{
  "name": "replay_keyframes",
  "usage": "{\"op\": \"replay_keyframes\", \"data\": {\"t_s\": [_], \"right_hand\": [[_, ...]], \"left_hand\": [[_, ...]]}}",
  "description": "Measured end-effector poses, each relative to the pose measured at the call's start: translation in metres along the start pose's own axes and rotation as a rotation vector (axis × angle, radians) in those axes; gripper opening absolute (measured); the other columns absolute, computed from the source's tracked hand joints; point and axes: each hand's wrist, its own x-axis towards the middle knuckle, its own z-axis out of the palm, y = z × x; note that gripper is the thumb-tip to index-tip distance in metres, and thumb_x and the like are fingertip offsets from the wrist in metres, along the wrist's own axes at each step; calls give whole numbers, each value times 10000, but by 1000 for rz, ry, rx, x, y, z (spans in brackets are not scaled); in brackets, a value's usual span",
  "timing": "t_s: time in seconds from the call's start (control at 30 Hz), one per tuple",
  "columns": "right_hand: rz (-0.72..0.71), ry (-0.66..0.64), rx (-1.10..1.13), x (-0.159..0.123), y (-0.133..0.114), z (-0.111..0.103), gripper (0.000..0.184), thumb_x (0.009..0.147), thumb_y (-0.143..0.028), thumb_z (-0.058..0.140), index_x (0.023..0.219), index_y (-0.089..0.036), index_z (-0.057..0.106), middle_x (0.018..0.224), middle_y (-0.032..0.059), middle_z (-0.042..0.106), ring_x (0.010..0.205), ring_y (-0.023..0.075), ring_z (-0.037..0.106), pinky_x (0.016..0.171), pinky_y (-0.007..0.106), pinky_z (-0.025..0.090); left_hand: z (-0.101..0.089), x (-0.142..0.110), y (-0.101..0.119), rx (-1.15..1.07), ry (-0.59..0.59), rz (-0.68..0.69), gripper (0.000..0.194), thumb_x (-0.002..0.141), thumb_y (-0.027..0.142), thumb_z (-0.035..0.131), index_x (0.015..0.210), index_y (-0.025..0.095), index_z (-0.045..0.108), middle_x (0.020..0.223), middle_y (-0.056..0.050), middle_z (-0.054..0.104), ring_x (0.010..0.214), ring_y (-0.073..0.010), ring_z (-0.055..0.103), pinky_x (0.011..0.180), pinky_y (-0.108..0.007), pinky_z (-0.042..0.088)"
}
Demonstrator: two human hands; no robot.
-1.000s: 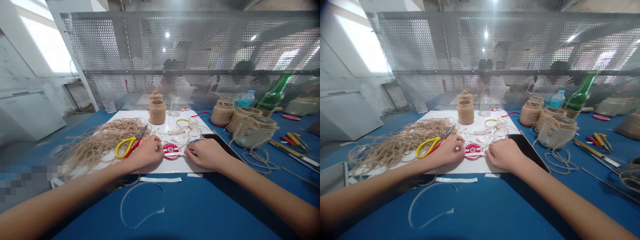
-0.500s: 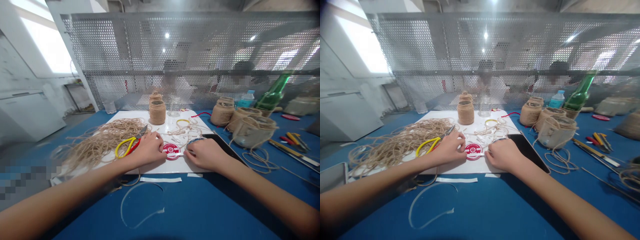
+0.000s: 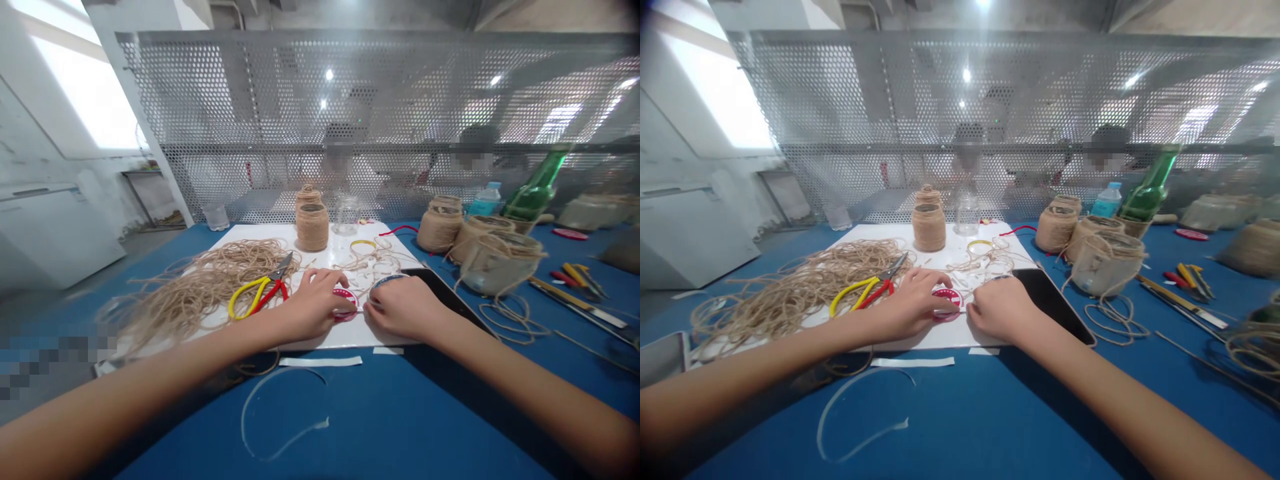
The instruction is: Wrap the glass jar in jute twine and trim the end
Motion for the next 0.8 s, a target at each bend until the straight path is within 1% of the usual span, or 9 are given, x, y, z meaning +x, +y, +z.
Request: {"op": "replay_keyframes", "data": {"t_s": [0.1, 0.2, 0.33, 0.43, 0.53, 0.63, 0.8], "right_hand": [[10, -13, 6, 0, -1, -2, 441, 844, -382, 322, 772, -143, 686, 752, 139, 692, 700, 258, 642, 565, 301, 373], [28, -31, 20, 0, -2, -4, 457, 845, -404, 323, 776, -139, 687, 771, 149, 692, 719, 263, 643, 574, 304, 384], [63, -60, 51, 0, -3, -8, 477, 829, -463, 339, 768, -140, 685, 789, 147, 694, 736, 265, 642, 563, 294, 388], [97, -92, 83, 3, -5, -12, 435, 814, -435, 359, 777, -148, 684, 777, 138, 695, 728, 258, 642, 540, 286, 383], [125, -137, 120, 7, -8, -15, 379, 784, -406, 400, 806, -157, 685, 777, 129, 698, 703, 237, 641, 519, 271, 372], [150, -155, 133, 10, -11, -13, 354, 759, -382, 426, 828, -149, 684, 792, 138, 696, 704, 236, 639, 516, 273, 368], [149, -146, 139, 9, -12, -7, 378, 790, -383, 385, 811, -156, 687, 784, 131, 693, 703, 232, 639, 516, 273, 371]], "left_hand": [[3, 4, -1, -37, 15, -22, 201, 792, 154, 501, 838, 269, 660, 1056, -38, 497, 1022, -216, 408, 856, -392, 269], [6, 5, 1, -47, 42, -30, 200, 779, 128, 500, 814, 251, 654, 1010, -37, 506, 990, -204, 415, 833, -375, 263], [8, 1, 3, -60, 48, -41, 171, 796, 158, 507, 846, 247, 644, 978, -31, 515, 949, -192, 418, 816, -354, 266], [9, 0, 5, -34, 45, 18, 151, 821, 214, 505, 897, 232, 635, 989, -37, 526, 954, -190, 411, 826, -347, 266], [8, 2, 5, 28, 31, 70, 155, 817, 202, 496, 895, 206, 630, 971, -50, 543, 934, -192, 414, 807, -349, 265], [7, 4, 4, 74, 18, 99, 166, 803, 185, 495, 912, 204, 620, 931, -52, 558, 903, -195, 419, 784, -354, 260], [7, 1, 5, 96, 24, 103, 160, 821, 195, 476, 922, 197, 601, 907, -53, 570, 897, -194, 425, 791, -353, 258]]}}
